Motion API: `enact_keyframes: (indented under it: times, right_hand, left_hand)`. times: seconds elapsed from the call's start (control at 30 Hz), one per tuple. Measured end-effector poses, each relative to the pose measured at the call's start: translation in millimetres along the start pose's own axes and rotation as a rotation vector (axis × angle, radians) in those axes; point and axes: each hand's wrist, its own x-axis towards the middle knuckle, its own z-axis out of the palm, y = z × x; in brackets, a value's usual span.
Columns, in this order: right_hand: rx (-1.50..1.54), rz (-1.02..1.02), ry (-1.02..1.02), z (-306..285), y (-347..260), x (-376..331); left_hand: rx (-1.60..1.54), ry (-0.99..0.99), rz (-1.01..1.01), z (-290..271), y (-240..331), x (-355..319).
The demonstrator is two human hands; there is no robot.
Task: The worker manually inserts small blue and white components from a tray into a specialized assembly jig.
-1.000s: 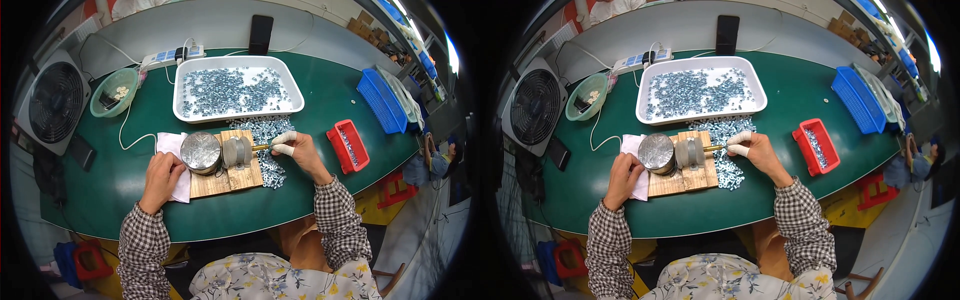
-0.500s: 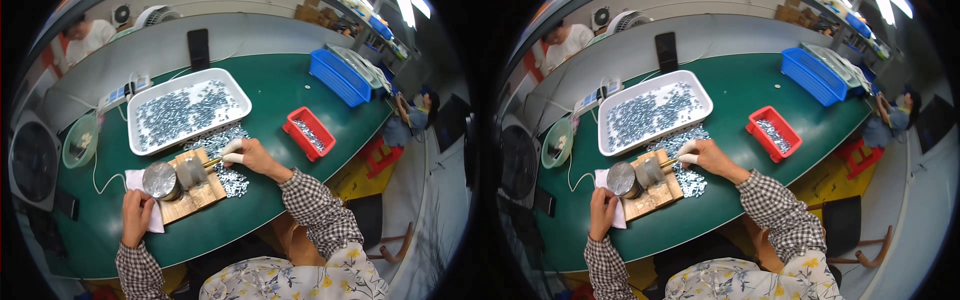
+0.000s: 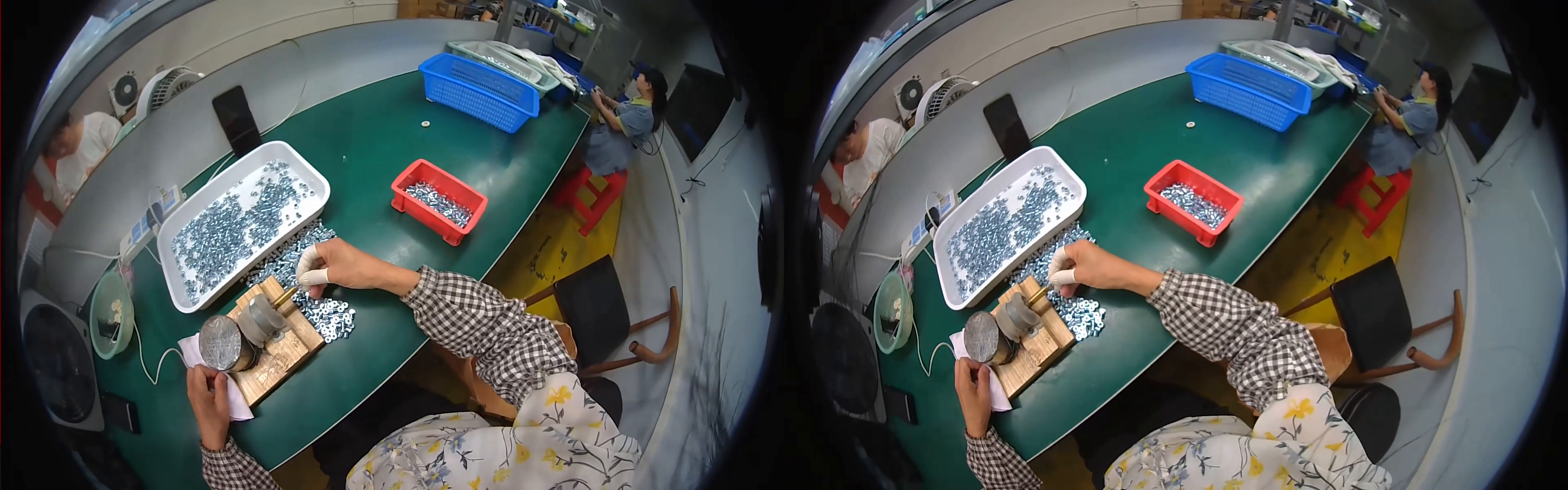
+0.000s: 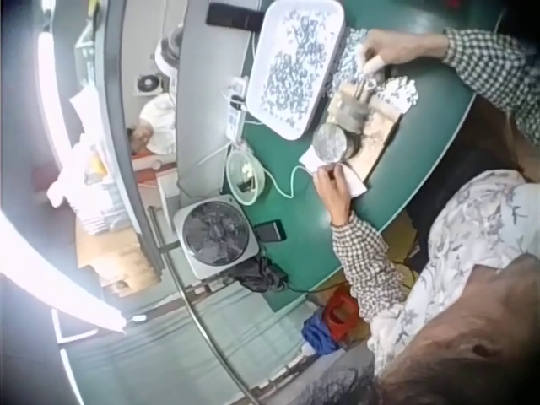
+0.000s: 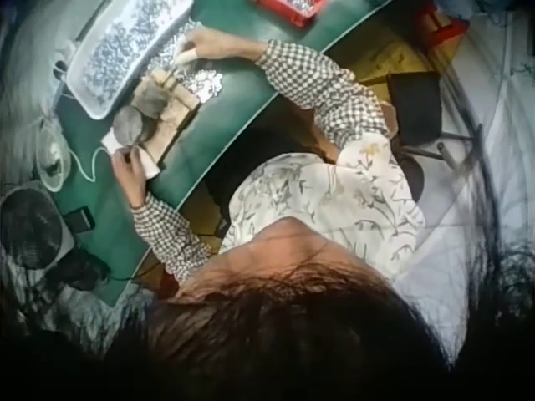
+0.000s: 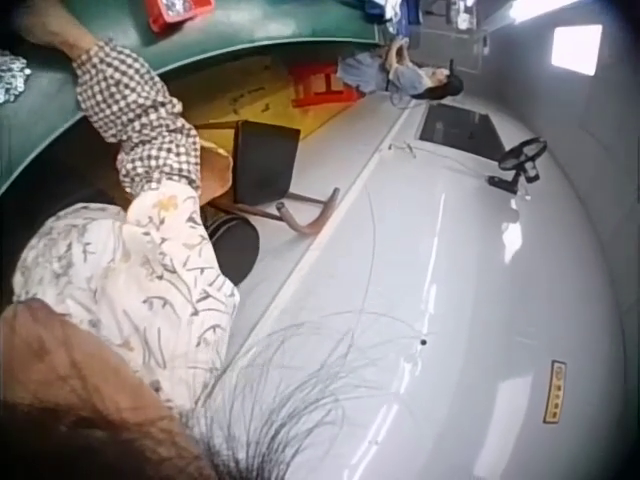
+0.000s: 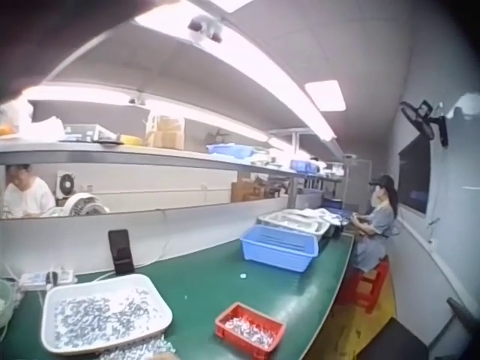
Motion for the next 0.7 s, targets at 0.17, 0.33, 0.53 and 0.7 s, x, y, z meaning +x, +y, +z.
enact_keyframes:
  times: [0.17,0.33,0.53,0.7]
  right_hand:
    - [-0.04,0.036,-0.02,-6,-7,4]
    - [-0.295,-0.098,0.239,-28,-20,35]
    - [-0.738,-0.309,0.204,-18,-26,37]
    - [-1.024,-0.127,-0.068,-5,-11,-4]
  left_hand:
    - [-0.004,0.01,-0.01,1,-3,-2]
    - [0.009,-0.003,-0.015,2,-6,-1]
    - [0.039,0.019,0.008,2,-6,-4]
    - [0.024,0.016,-0.02,1,-3,-2]
